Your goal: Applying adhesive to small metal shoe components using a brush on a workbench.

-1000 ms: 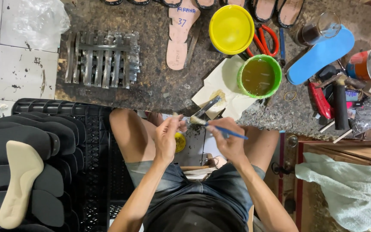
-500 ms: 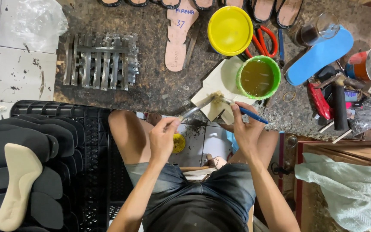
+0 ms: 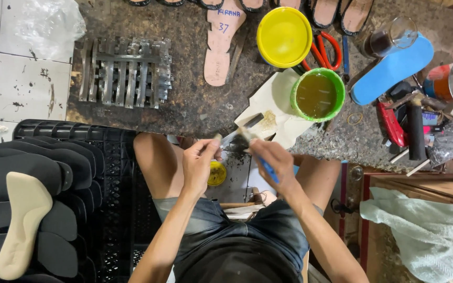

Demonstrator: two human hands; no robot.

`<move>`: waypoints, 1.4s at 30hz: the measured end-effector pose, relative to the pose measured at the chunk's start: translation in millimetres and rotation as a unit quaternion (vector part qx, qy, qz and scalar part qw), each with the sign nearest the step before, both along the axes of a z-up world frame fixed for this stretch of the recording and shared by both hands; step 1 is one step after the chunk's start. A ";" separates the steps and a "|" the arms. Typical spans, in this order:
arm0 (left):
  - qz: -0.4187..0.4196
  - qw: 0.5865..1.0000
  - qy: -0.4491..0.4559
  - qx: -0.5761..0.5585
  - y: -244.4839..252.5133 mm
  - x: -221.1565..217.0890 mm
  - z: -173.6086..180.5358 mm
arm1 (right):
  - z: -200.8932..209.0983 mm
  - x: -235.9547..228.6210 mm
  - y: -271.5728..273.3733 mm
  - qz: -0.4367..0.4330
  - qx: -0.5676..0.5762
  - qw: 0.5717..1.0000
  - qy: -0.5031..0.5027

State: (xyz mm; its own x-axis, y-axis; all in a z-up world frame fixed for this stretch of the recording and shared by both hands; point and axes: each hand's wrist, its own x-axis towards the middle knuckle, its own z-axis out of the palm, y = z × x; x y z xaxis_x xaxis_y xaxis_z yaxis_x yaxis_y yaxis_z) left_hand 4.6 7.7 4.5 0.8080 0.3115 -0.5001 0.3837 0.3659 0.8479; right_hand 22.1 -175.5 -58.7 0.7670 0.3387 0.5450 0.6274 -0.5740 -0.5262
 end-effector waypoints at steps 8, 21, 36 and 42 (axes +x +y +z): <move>-0.003 0.999 -0.036 -0.026 1.2 -8.2 -9.3 | 66.7 -0.9 29.0 0.039 0.138 0.980 0.137; -0.088 0.983 -0.064 0.146 9.3 -4.6 -7.6 | 65.5 11.3 14.9 -0.041 0.142 0.973 0.177; 0.002 0.991 -0.106 -0.079 83.7 11.7 -36.0 | 104.8 6.3 23.7 -0.180 0.313 0.906 0.222; 0.007 0.994 -0.106 0.002 174.6 51.0 17.6 | 88.6 3.6 8.8 -0.146 0.244 0.946 0.159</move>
